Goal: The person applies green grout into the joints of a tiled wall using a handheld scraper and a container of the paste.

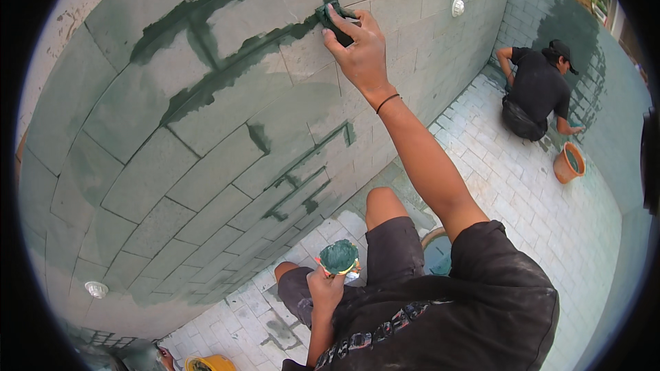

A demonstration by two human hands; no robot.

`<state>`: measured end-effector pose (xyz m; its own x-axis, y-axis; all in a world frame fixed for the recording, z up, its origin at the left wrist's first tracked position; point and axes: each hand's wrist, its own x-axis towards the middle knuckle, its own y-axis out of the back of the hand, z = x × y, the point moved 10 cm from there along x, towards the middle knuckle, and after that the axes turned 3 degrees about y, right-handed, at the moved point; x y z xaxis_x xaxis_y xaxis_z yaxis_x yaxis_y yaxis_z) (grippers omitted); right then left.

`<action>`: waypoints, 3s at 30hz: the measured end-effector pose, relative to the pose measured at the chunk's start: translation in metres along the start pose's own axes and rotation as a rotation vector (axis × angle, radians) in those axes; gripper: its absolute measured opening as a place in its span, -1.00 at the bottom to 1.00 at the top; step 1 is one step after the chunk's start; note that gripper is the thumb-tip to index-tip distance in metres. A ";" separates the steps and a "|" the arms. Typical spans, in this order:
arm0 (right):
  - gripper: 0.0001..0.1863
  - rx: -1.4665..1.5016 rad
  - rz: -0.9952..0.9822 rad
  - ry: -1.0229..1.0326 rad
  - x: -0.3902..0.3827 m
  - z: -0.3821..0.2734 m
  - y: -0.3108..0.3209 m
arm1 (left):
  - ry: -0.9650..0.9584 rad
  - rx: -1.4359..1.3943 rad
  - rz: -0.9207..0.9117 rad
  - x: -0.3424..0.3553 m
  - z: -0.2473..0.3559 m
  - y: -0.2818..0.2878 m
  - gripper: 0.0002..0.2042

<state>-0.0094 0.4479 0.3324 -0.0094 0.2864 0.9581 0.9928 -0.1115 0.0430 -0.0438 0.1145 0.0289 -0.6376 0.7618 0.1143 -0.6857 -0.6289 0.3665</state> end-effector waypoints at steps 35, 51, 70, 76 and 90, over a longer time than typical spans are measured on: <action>-0.65 0.052 -0.070 -0.074 0.006 0.018 0.015 | -0.067 -0.036 0.027 -0.006 0.015 -0.004 -0.81; -0.61 -0.126 -0.207 -0.018 0.010 0.014 0.002 | -0.027 -0.004 0.019 -0.019 0.006 0.003 -0.80; -0.60 -0.338 -0.317 0.700 0.003 -0.048 -0.016 | -0.037 -0.039 0.061 -0.008 -0.004 0.004 -0.81; -0.61 -0.438 -0.317 0.729 0.008 -0.020 -0.010 | 0.041 -0.011 0.010 -0.001 -0.002 0.000 -0.83; -0.63 0.133 -0.171 0.161 0.017 0.020 0.019 | 0.077 0.045 0.014 -0.001 -0.002 0.003 -0.82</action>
<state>0.0120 0.4694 0.3439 -0.1861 0.1337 0.9734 0.9821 0.0544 0.1803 -0.0454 0.1116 0.0279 -0.6731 0.7379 0.0486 -0.6616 -0.6303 0.4063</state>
